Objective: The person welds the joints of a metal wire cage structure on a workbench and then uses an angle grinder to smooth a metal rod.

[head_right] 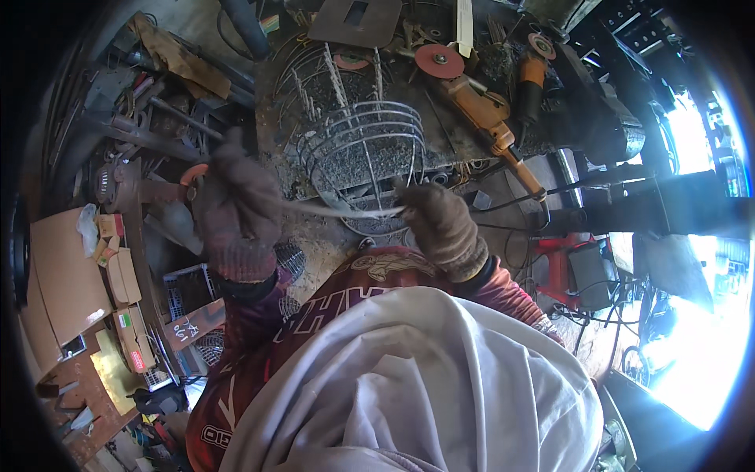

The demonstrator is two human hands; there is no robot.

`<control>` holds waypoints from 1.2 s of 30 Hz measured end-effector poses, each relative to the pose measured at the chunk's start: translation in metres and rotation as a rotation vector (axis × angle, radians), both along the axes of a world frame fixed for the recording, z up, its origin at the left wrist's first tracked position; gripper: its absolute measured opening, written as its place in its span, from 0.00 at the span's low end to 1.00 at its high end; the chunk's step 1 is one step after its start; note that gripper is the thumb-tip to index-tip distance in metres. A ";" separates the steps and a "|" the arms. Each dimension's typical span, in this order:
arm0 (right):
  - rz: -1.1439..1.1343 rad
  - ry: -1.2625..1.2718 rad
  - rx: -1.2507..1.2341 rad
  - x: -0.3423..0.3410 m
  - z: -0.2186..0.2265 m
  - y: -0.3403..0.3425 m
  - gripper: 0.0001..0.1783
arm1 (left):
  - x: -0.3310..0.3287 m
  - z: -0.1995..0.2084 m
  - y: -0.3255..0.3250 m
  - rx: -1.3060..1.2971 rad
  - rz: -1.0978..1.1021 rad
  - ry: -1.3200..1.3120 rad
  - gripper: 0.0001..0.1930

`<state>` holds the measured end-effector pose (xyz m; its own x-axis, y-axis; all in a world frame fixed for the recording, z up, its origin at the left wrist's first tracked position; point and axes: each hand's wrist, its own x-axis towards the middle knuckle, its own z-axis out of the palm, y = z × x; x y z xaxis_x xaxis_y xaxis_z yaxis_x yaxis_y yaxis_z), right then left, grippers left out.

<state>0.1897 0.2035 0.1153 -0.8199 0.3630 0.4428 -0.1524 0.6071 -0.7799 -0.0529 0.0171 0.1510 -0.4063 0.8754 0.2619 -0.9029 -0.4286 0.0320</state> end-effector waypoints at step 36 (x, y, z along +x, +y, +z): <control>-0.036 -0.424 0.394 -0.020 -0.081 0.121 0.22 | 0.043 -0.107 -0.021 -1.696 0.644 1.770 0.15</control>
